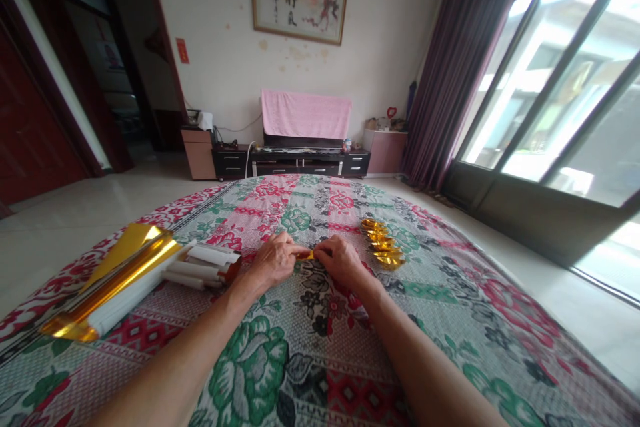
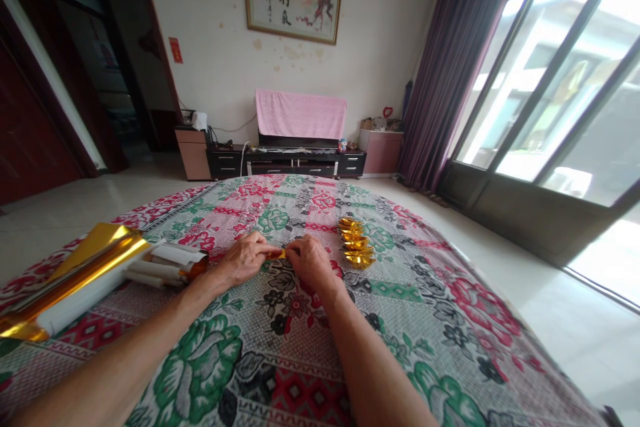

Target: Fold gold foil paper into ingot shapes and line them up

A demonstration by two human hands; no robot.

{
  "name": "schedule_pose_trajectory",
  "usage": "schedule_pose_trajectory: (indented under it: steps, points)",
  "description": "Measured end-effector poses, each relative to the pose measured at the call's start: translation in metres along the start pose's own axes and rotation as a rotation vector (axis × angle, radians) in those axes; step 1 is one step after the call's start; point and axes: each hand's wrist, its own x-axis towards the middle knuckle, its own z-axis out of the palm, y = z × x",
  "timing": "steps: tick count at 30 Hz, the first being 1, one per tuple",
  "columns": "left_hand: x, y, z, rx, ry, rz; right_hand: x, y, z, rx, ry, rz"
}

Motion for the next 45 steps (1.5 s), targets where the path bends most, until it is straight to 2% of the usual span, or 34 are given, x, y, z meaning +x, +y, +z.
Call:
schedule_pose_trajectory:
  steps: [10,22,30,45]
  points:
    - [-0.001,0.013,0.001,0.044,0.096,-0.065,-0.001,-0.002,0.002,-0.011,0.008,0.026]
    - [0.003,0.001,0.001,-0.067,0.014,-0.099,-0.002,-0.004,0.000,-0.005,0.019,0.025]
    - [0.003,-0.001,0.002,-0.070,0.028,-0.100,-0.002,-0.010,0.002,-0.005,0.045,0.122]
    - [0.002,-0.005,-0.001,-0.110,-0.004,-0.051,0.002,-0.004,0.000,-0.035,0.001,0.014]
